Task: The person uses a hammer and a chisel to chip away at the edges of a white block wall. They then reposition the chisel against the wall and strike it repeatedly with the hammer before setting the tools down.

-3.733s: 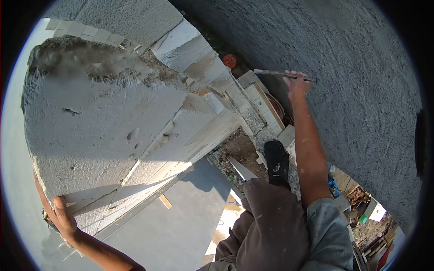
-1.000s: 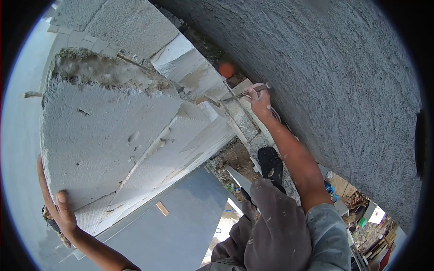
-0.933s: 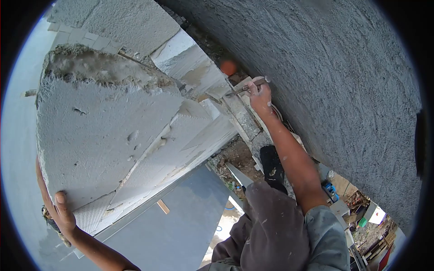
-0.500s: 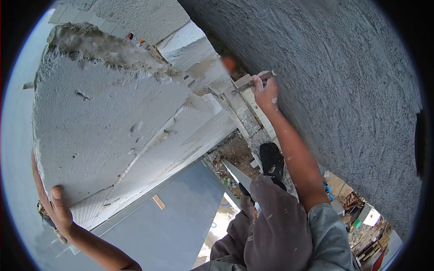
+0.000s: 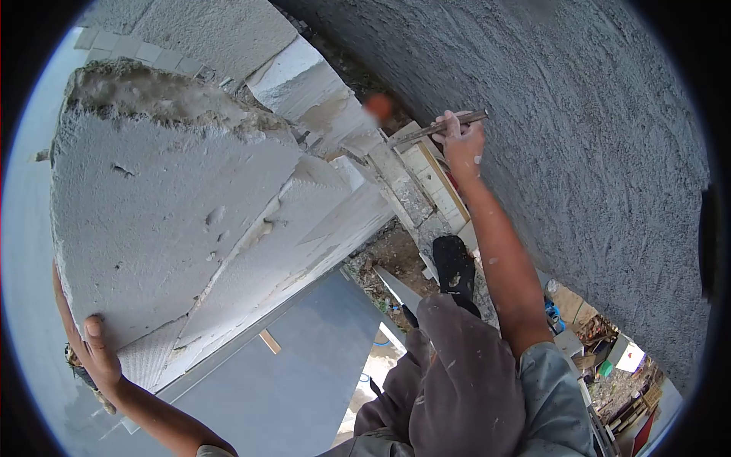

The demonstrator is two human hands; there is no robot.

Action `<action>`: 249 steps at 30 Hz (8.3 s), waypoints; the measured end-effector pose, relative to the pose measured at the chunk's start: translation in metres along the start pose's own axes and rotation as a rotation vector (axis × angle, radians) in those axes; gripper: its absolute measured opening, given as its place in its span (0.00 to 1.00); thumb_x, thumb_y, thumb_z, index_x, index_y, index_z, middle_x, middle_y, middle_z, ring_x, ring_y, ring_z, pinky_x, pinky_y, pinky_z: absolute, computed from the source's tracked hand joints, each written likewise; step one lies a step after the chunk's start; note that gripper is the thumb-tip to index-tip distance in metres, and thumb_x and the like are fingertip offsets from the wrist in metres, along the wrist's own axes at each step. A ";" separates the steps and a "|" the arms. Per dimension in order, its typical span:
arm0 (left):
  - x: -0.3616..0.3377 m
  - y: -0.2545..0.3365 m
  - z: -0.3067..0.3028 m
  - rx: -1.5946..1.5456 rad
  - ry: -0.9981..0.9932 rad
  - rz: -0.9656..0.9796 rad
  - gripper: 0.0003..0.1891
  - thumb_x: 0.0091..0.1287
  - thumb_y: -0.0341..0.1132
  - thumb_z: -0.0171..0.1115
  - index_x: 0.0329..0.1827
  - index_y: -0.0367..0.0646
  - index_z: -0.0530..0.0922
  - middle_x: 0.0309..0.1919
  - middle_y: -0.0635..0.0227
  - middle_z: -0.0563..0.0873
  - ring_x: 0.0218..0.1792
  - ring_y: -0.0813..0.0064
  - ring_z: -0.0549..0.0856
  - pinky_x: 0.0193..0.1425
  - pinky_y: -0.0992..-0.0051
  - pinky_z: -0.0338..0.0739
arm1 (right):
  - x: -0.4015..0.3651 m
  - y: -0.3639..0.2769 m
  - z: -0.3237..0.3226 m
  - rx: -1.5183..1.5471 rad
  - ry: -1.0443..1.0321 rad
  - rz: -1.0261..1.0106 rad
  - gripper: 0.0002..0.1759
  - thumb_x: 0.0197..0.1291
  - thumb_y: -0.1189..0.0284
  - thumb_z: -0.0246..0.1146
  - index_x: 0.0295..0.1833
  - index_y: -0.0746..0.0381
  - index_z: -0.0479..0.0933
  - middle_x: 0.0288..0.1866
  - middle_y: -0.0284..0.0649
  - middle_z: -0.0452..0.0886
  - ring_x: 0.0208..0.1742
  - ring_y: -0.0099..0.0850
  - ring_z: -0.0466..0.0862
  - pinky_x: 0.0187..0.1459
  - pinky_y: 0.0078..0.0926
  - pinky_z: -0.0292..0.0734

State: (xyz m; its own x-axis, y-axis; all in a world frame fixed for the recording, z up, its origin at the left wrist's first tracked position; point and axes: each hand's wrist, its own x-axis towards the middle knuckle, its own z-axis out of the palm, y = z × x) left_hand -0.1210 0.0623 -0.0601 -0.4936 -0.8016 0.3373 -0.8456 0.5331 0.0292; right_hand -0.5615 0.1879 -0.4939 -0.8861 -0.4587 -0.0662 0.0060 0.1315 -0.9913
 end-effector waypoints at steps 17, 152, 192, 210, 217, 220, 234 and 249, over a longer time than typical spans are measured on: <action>0.000 -0.007 0.000 -0.030 0.021 0.008 0.57 0.53 0.82 0.43 0.77 0.45 0.63 0.73 0.50 0.67 0.73 0.48 0.66 0.75 0.44 0.57 | -0.014 -0.002 0.005 -0.029 0.058 -0.043 0.11 0.66 0.72 0.66 0.39 0.70 0.75 0.33 0.44 0.85 0.31 0.27 0.85 0.32 0.25 0.85; -0.143 -0.245 -0.090 0.115 0.270 -0.944 0.19 0.72 0.44 0.55 0.60 0.42 0.77 0.55 0.51 0.79 0.59 0.46 0.76 0.61 0.53 0.75 | -0.372 -0.516 0.133 -0.347 -1.077 -1.426 0.24 0.63 0.60 0.65 0.58 0.63 0.75 0.53 0.49 0.79 0.59 0.45 0.77 0.56 0.41 0.74; -0.144 -0.235 -0.097 0.105 0.240 -0.944 0.19 0.74 0.44 0.53 0.59 0.42 0.76 0.56 0.53 0.77 0.60 0.50 0.74 0.62 0.53 0.74 | -0.348 -0.473 -0.035 0.256 -1.291 -0.200 0.18 0.57 0.68 0.73 0.41 0.65 0.71 0.22 0.35 0.77 0.21 0.25 0.80 0.25 0.25 0.74; -0.224 0.019 -0.037 -1.479 0.554 -0.467 0.16 0.77 0.46 0.54 0.51 0.42 0.70 0.20 0.76 0.68 0.15 0.88 0.66 0.13 0.85 0.60 | -0.255 -0.433 -0.064 0.779 -0.651 0.051 0.17 0.55 0.75 0.68 0.45 0.63 0.68 0.24 0.40 0.76 0.21 0.31 0.80 0.24 0.29 0.77; -0.278 0.099 0.072 -1.218 0.048 -0.587 0.16 0.73 0.46 0.61 0.42 0.40 0.78 0.19 0.75 0.73 0.20 0.82 0.73 0.25 0.77 0.69 | -0.262 -0.433 -0.065 0.787 -0.635 -0.020 0.17 0.56 0.76 0.67 0.47 0.63 0.68 0.24 0.40 0.76 0.22 0.31 0.81 0.27 0.29 0.77; -0.291 0.107 0.092 -0.932 0.067 -0.368 0.17 0.72 0.47 0.61 0.41 0.38 0.78 0.21 0.70 0.77 0.24 0.75 0.76 0.32 0.71 0.73 | -0.265 -0.434 -0.067 0.739 -0.608 -0.072 0.16 0.56 0.76 0.66 0.47 0.63 0.68 0.24 0.39 0.77 0.24 0.30 0.81 0.29 0.29 0.77; -0.300 0.115 0.068 -1.642 -0.529 -0.466 0.14 0.74 0.38 0.59 0.57 0.41 0.74 0.35 0.69 0.81 0.38 0.75 0.83 0.49 0.70 0.81 | -0.265 -0.440 -0.067 0.704 -0.542 -0.169 0.15 0.56 0.76 0.66 0.46 0.64 0.69 0.24 0.39 0.77 0.23 0.31 0.81 0.29 0.29 0.76; -0.306 0.142 0.110 -1.780 -0.889 -0.854 0.26 0.75 0.29 0.48 0.75 0.47 0.57 0.46 0.66 0.77 0.29 0.80 0.76 0.32 0.76 0.74 | -0.113 -0.507 -0.070 0.573 -0.311 -0.744 0.14 0.59 0.77 0.66 0.49 0.65 0.72 0.28 0.39 0.78 0.29 0.31 0.81 0.35 0.29 0.77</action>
State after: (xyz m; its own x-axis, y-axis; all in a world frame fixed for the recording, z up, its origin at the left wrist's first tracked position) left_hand -0.1127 0.3533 -0.2623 -0.5847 -0.5192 -0.6233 -0.0829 -0.7261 0.6826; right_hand -0.4968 0.2341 0.0245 -0.5944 -0.4730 0.6504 -0.2071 -0.6915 -0.6921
